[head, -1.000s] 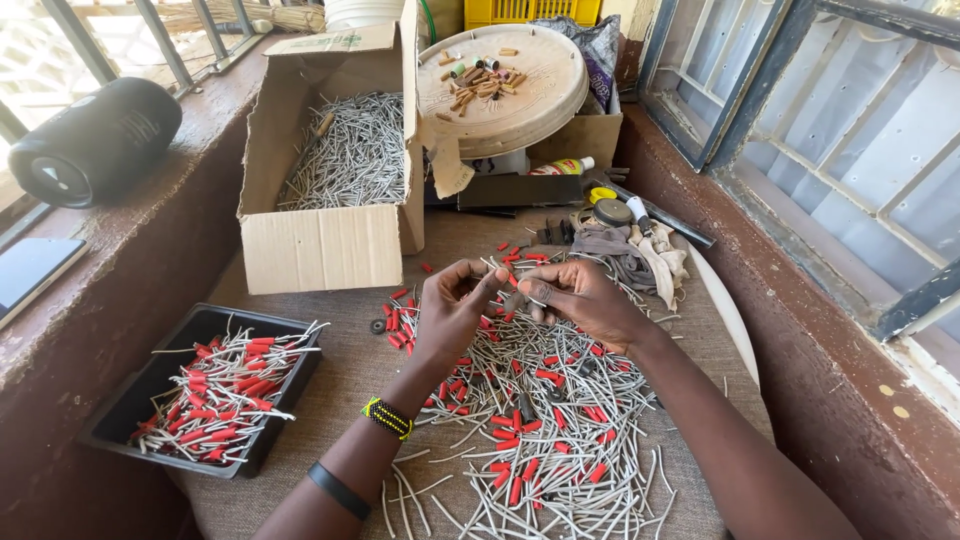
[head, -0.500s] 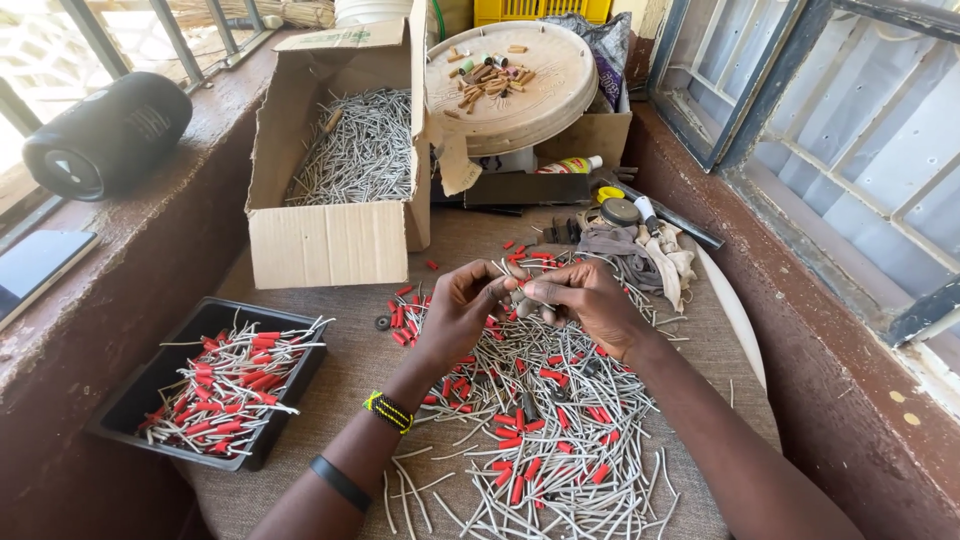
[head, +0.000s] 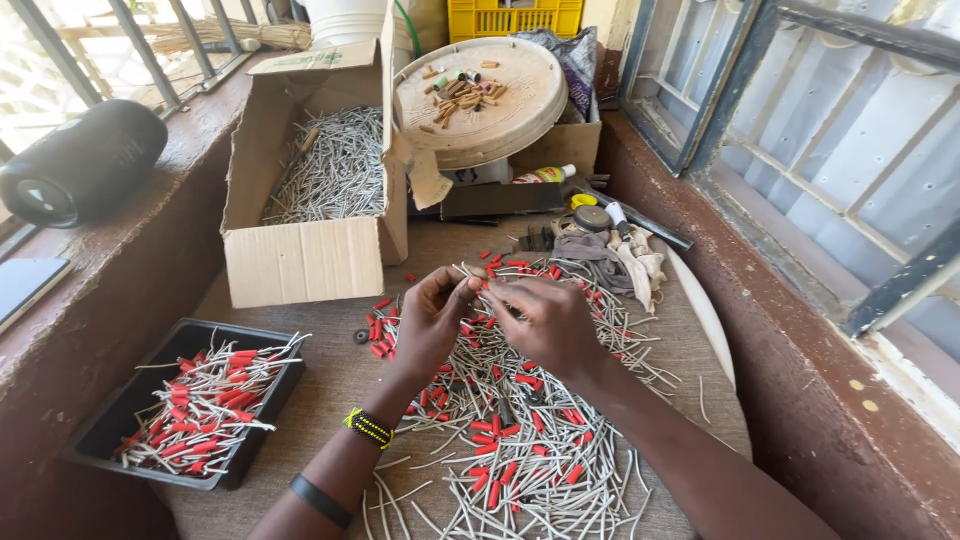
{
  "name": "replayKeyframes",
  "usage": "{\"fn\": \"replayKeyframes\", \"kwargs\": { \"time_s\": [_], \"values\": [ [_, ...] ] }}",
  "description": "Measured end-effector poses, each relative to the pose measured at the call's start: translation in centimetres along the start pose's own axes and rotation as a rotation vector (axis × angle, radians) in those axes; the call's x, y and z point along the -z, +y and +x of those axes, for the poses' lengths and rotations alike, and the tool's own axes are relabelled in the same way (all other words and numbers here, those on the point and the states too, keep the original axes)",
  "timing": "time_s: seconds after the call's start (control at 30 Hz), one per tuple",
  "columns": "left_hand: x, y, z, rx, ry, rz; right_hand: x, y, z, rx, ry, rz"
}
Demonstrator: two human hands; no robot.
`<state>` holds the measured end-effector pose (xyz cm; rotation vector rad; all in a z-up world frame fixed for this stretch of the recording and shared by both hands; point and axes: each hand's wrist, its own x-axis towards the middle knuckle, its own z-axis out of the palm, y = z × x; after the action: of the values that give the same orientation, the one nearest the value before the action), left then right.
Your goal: The person repeatedly picks red plastic caps and short grey wires from a pile on a table, inserts the wire into the cap, and places the assembled unit into a black tray. The process is continuous and repetitive throughout the clip.
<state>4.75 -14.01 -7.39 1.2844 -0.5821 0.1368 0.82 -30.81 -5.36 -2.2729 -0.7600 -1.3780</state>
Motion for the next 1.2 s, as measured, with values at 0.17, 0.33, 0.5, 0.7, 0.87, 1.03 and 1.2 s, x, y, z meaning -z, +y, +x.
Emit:
{"fn": "replayKeyframes", "kwargs": {
  "time_s": [0.17, 0.33, 0.5, 0.7, 0.87, 1.03, 1.2],
  "values": [
    [-0.1, 1.3, -0.1, -0.003, -0.022, -0.052, 0.2, -0.8, -0.1, -0.076, -0.012, 0.113],
    [2.8, 6.0, -1.1, -0.15, -0.018, 0.123, 2.6, -2.1, 2.1, -0.123, -0.048, 0.33],
    [10.5, 12.3, -3.6, -0.354, 0.222, 0.863, 3.2, -0.3, 1.6, -0.26, -0.205, 0.353],
    [18.8, 15.9, -8.2, -0.495, 0.208, 1.294, 1.6, 1.4, 0.6, -0.212, -0.396, 0.29],
    [23.8, 13.5, -11.5, -0.209, 0.161, 1.331, 1.4, 0.8, 0.7, -0.226, -0.469, 0.319],
    [24.6, 14.1, -11.0, 0.053, 0.168, 1.349, 1.1, 0.5, 0.4, -0.223, -0.504, 0.338],
    [24.1, 14.8, -9.9, 0.193, -0.012, 1.617, 1.3, 0.7, 0.8, -0.283, -0.558, 0.302]
  ]
}}
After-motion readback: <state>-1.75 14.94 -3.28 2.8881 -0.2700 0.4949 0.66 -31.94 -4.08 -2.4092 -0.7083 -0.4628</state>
